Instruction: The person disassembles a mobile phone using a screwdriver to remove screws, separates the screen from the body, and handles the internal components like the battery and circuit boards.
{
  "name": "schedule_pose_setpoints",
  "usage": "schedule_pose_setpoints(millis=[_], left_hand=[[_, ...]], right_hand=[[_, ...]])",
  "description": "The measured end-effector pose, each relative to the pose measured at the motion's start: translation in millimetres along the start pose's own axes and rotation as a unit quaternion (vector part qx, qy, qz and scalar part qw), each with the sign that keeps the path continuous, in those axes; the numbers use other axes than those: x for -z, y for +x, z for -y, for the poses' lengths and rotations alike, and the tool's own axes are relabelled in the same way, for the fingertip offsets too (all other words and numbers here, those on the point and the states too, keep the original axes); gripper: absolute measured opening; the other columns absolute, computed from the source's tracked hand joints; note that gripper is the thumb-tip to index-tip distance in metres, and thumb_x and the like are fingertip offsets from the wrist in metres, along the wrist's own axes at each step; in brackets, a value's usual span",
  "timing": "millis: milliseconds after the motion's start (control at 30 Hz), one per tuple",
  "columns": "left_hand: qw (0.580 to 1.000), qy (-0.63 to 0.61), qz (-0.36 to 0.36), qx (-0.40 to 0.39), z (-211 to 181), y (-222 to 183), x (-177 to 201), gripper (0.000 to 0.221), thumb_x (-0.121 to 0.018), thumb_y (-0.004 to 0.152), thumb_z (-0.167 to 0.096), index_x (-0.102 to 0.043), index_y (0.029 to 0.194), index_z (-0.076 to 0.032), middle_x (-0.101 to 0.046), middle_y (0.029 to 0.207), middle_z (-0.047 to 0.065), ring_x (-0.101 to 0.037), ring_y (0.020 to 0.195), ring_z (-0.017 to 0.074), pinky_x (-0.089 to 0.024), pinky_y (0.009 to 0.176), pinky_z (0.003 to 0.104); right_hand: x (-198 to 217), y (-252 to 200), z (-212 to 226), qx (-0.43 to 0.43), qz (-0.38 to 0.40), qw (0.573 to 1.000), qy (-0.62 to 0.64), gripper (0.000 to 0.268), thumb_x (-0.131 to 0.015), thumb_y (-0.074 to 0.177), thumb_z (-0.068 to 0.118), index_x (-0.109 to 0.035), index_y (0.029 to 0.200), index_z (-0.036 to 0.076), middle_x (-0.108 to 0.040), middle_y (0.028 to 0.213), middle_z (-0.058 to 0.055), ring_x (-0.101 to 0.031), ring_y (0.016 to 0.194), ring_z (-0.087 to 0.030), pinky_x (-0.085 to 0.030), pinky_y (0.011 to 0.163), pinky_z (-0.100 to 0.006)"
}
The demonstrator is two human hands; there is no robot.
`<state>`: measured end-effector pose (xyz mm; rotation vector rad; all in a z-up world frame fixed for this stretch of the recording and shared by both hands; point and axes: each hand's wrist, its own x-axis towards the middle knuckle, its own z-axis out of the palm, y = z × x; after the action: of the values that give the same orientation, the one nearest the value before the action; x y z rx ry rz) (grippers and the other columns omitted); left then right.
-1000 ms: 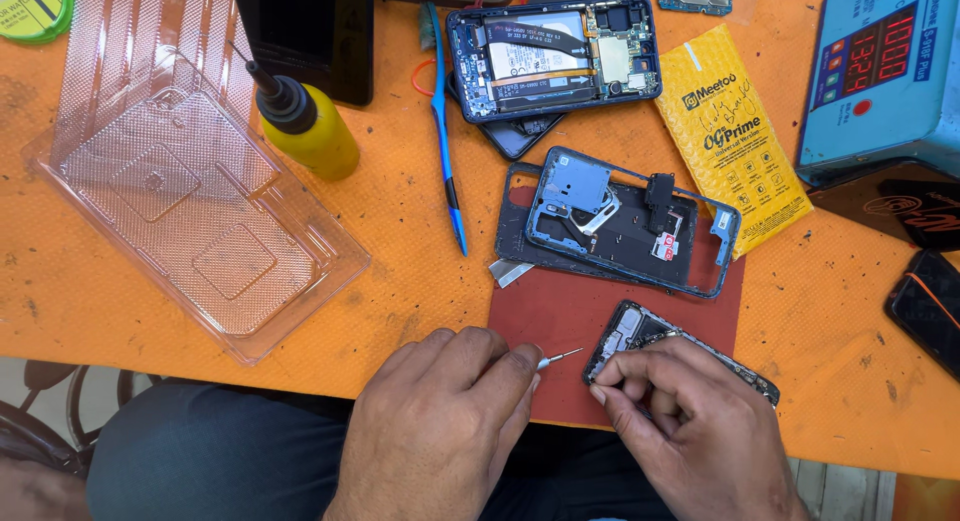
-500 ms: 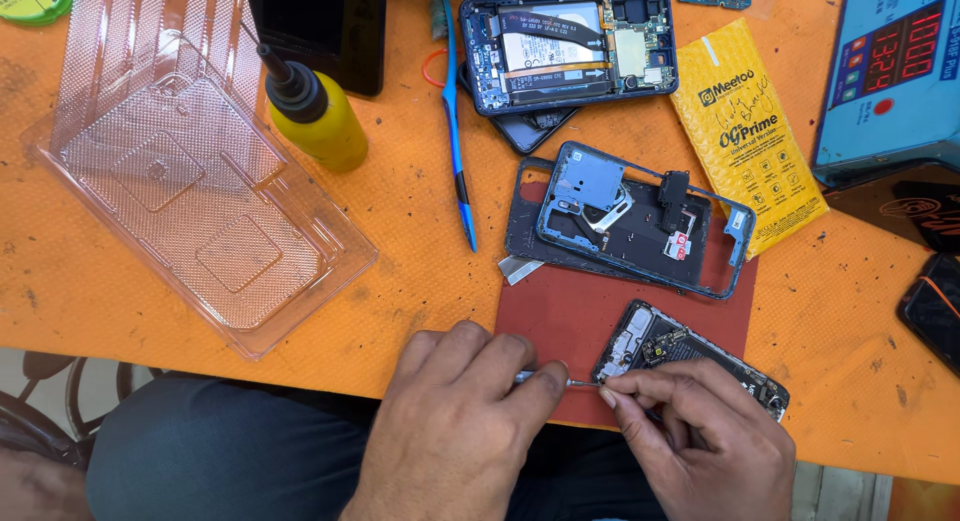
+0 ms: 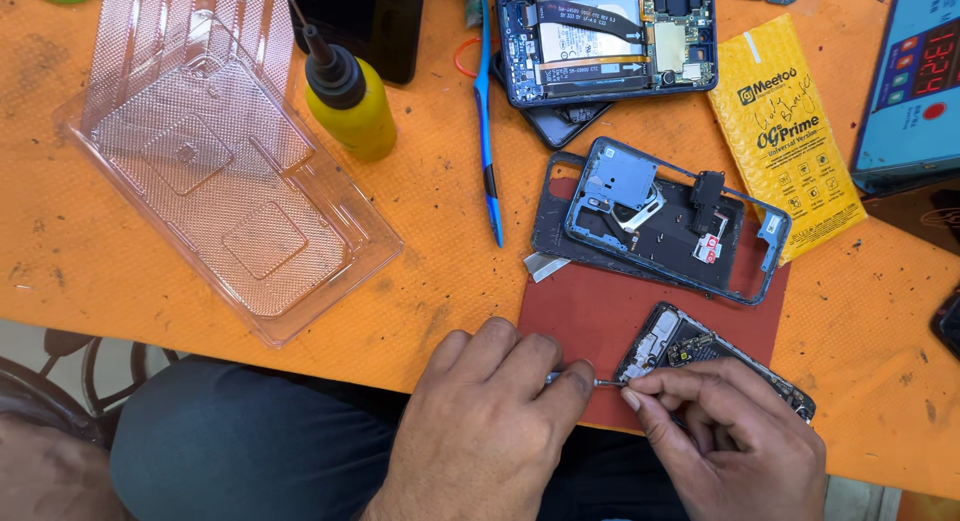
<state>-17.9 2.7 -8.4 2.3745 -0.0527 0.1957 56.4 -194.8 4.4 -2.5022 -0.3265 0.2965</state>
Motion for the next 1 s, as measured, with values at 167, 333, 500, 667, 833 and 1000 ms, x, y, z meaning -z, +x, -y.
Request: schedule_pose_setpoints(millis=[167,333,500,667,833,1000], left_hand=[[1.000,-0.008,0.006,0.001,0.5,-0.6,0.6,0.029,-0.068,0.083,-0.019,-0.077,0.108,-0.008,-0.064,0.095,0.004,-0.059,0.093,0.0234,-0.045,0.073,0.039],[1.000,-0.004,0.013,0.003,2.0,-0.6,1.4,0.030,-0.067,0.082,-0.018,-0.077,0.108,-0.008,-0.064,0.095,0.004,-0.059,0.094,0.0239,-0.045,0.074,0.040],[1.000,-0.002,0.020,0.004,2.7,-1.1,1.5,0.031,-0.067,0.081,-0.017,-0.077,0.108,-0.008,-0.064,0.096,0.004,-0.058,0.094,0.0247,-0.046,0.074,0.040],[1.000,-0.014,0.021,0.005,2.7,-1.0,0.4,0.029,-0.068,0.082,-0.018,-0.077,0.108,-0.009,-0.064,0.095,0.004,-0.058,0.094,0.0247,-0.045,0.074,0.040],[1.000,-0.009,0.023,0.011,1.5,-0.5,0.3,0.030,-0.068,0.081,-0.019,-0.077,0.107,-0.009,-0.064,0.095,0.004,-0.059,0.094,0.0249,-0.046,0.075,0.040],[1.000,0.002,0.028,0.012,1.0,-0.1,0.9,0.033,-0.068,0.078,-0.019,-0.076,0.108,-0.007,-0.064,0.096,0.006,-0.059,0.095,0.0266,-0.047,0.075,0.040]], right_hand=[[0.8,1.2,1.9,-0.011,0.007,1.000,-0.011,0.018,-0.086,0.070,0.004,-0.082,0.088,0.006,-0.073,0.080,-0.001,-0.050,0.047,-0.001,-0.037,0.039,-0.020],[0.7,1.3,1.4,-0.012,0.008,1.000,-0.006,0.018,-0.085,0.071,0.004,-0.082,0.088,0.006,-0.073,0.080,-0.002,-0.049,0.046,-0.001,-0.037,0.039,-0.021],[0.8,1.4,0.1,-0.016,0.012,1.000,-0.004,0.018,-0.085,0.071,0.005,-0.082,0.088,0.006,-0.072,0.079,-0.001,-0.049,0.046,-0.001,-0.037,0.039,-0.021],[1.5,2.0,-1.0,-0.013,0.014,1.000,-0.018,0.017,-0.085,0.070,0.005,-0.082,0.087,0.007,-0.072,0.079,-0.001,-0.048,0.045,-0.001,-0.037,0.039,-0.021],[1.2,1.8,-0.7,-0.017,0.015,1.000,-0.020,0.017,-0.086,0.070,0.006,-0.082,0.087,0.007,-0.072,0.079,-0.001,-0.048,0.045,-0.001,-0.037,0.039,-0.021],[1.8,3.3,-0.2,-0.010,0.022,1.000,-0.020,0.016,-0.085,0.070,0.006,-0.082,0.086,0.007,-0.072,0.079,-0.001,-0.048,0.044,-0.001,-0.036,0.039,-0.021]])
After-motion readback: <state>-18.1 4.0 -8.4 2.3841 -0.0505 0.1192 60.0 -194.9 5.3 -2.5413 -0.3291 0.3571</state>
